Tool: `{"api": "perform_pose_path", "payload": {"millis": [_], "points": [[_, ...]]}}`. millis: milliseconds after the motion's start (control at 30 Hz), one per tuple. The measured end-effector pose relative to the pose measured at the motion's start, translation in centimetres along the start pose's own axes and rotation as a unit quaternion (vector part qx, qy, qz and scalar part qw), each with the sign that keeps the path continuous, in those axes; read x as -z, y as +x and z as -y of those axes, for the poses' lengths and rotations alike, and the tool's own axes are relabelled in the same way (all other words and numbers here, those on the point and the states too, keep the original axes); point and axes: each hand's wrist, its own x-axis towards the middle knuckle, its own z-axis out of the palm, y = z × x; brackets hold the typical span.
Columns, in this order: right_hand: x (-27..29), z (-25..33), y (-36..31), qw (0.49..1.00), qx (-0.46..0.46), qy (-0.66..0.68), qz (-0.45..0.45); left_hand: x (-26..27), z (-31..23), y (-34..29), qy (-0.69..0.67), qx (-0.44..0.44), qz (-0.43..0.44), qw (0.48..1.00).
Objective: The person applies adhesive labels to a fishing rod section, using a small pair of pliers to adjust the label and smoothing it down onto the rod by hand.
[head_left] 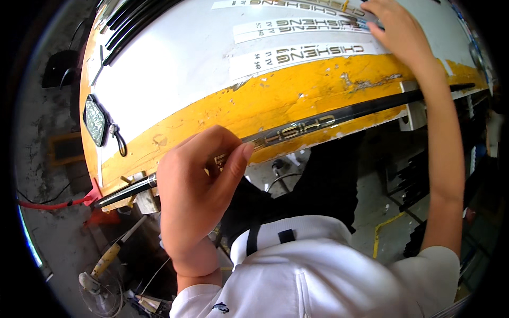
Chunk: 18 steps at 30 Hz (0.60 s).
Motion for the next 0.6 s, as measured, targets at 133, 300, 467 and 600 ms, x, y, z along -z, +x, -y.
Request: {"api": "perform_pose_path", "payload": {"millis": [133,300,467,600], "points": [[0.8,0.9,1.3,0.975,-0.165,0.063,0.138,-0.1,-0.3,-0.1,0.000,0.004,0.004,1.000],[1.9,2.1,0.8,0.977,-0.144,0.077,0.136,-0.3,-0.6,-0.1,-0.044,0.024,0.008,0.999],[1.8,1.7,0.4,0.963,-0.189,0.051,0.183,-0.3,-1.0,0.1,-0.057,0.037,0.025,0.997],[2.9,3.2,0.2,0.975,-0.152,0.016,0.163,-0.2,-0.9,-0.2,-0.053,0.052,0.014,0.997]]}}
